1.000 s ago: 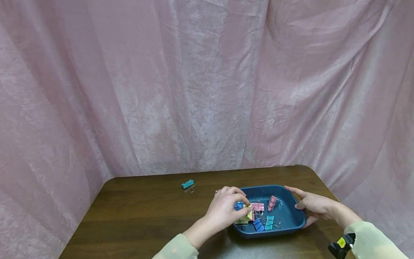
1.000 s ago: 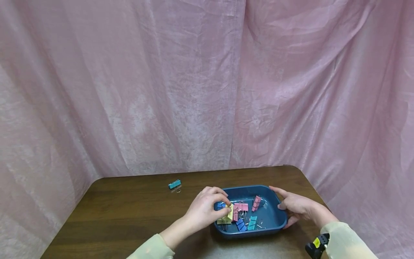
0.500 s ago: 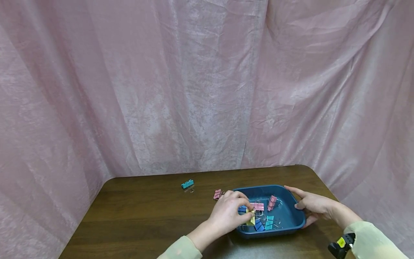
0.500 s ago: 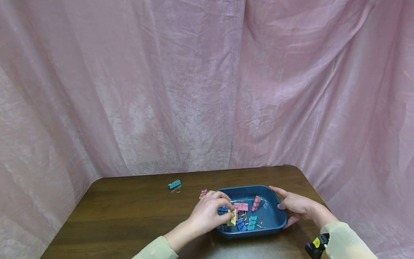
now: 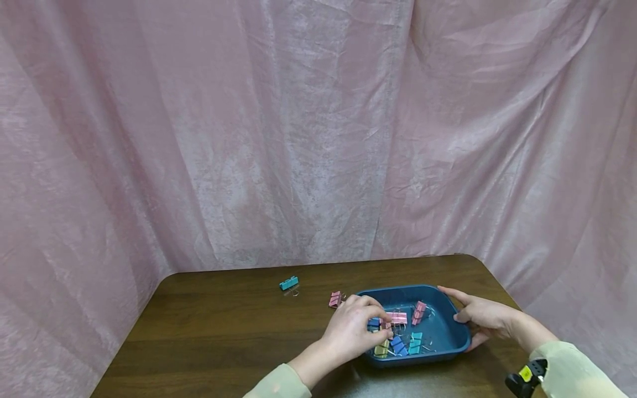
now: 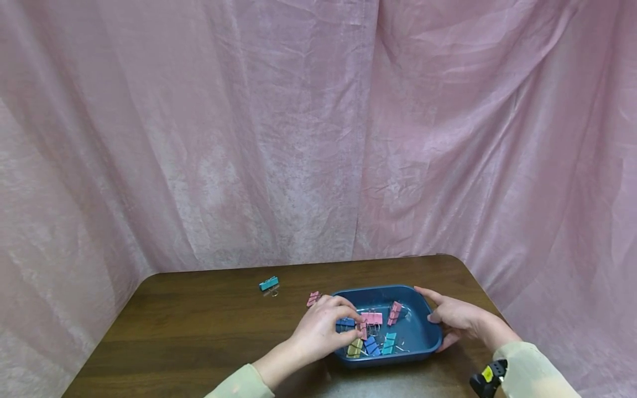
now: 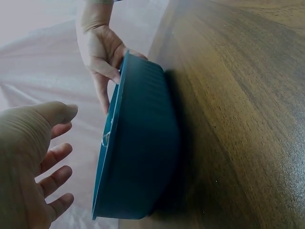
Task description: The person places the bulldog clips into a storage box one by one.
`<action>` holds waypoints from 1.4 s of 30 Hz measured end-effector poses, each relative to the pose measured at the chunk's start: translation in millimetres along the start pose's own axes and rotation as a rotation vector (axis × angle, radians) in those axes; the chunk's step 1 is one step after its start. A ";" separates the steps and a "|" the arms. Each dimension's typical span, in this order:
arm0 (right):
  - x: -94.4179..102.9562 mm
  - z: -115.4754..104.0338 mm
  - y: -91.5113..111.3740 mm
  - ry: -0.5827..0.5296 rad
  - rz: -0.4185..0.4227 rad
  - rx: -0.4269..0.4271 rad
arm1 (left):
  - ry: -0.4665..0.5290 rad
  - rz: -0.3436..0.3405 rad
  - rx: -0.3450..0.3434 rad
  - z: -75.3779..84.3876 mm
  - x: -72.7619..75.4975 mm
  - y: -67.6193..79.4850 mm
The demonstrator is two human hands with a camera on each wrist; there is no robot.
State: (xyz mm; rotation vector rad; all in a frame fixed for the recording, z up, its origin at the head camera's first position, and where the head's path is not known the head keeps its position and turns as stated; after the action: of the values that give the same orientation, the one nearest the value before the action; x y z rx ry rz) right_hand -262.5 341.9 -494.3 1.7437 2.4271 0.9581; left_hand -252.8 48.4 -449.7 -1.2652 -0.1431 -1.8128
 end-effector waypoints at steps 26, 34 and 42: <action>-0.6 -0.1 0.6 -0.021 -0.027 0.013 | 0.051 0.055 0.016 -3.7 30.4 -2.4; -0.5 -0.4 1.1 -0.008 -0.016 0.004 | 0.065 0.074 0.000 -4.5 38.9 -4.0; -1.7 -1.0 0.4 -0.025 -0.023 0.008 | 0.066 0.089 0.001 -7.9 51.3 -5.6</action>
State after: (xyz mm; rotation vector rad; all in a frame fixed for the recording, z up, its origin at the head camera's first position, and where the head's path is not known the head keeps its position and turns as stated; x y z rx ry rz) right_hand -261.9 340.1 -493.9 1.7161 2.4337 0.9195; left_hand -266.4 16.9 -410.3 -1.1916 -0.0505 -1.7755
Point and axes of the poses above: each hand's wrist, its own y-axis away from the middle knuckle, its own x-axis out of the back of the hand, z = x × y, the point moved 6 cm from there along -y, towards the middle knuckle, and after that the axes turned 7 degrees about y, right-handed, at the moved point
